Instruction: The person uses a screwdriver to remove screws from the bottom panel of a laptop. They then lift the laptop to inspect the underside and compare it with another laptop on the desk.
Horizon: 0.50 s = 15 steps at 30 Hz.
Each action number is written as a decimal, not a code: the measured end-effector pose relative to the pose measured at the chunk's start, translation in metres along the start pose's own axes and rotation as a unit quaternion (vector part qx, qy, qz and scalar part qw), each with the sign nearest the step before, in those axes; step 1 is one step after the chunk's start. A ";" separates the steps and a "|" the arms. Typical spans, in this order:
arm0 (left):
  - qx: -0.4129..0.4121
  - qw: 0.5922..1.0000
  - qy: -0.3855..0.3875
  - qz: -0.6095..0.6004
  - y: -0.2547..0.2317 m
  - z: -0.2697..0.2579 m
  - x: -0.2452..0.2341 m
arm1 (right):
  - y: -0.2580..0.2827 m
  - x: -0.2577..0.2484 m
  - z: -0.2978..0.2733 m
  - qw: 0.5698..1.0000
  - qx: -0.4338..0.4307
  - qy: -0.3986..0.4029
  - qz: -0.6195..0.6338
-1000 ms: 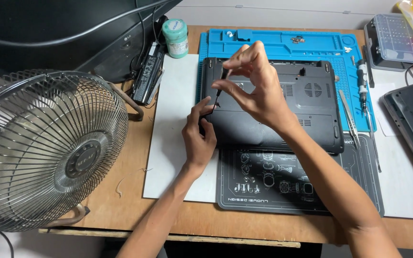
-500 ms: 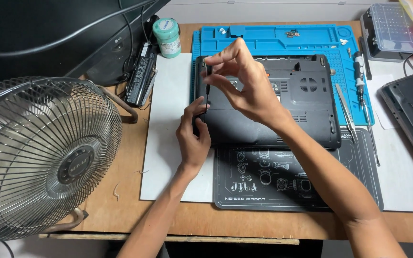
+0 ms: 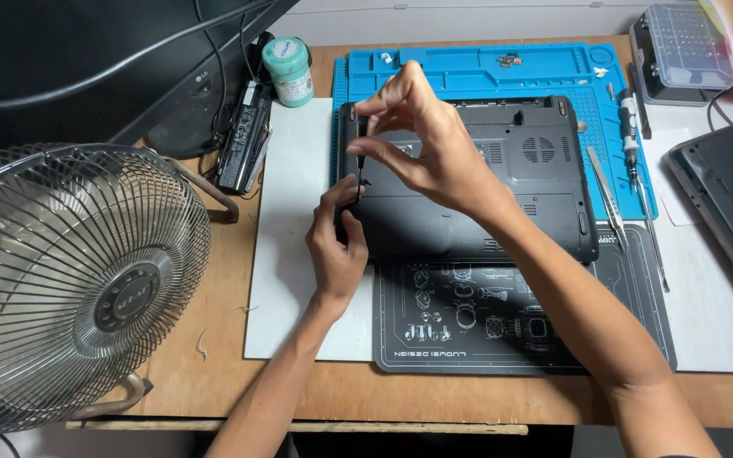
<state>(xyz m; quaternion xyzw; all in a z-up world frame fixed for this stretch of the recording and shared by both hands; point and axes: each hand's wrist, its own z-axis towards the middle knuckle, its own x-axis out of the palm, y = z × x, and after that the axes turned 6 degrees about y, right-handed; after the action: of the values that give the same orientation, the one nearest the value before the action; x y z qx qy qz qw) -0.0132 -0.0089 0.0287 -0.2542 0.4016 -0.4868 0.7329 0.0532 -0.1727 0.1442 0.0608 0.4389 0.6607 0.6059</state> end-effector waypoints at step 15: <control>0.002 1.000 0.002 -0.001 0.000 0.001 0.000 | 0.001 0.005 -0.001 1.000 0.021 0.012 0.003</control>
<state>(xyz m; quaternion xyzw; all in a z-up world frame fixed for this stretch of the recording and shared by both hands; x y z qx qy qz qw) -0.0125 -0.0092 0.0295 -0.2520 0.4017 -0.4892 0.7320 0.0507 -0.1691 0.1422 0.0664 0.4598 0.6538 0.5973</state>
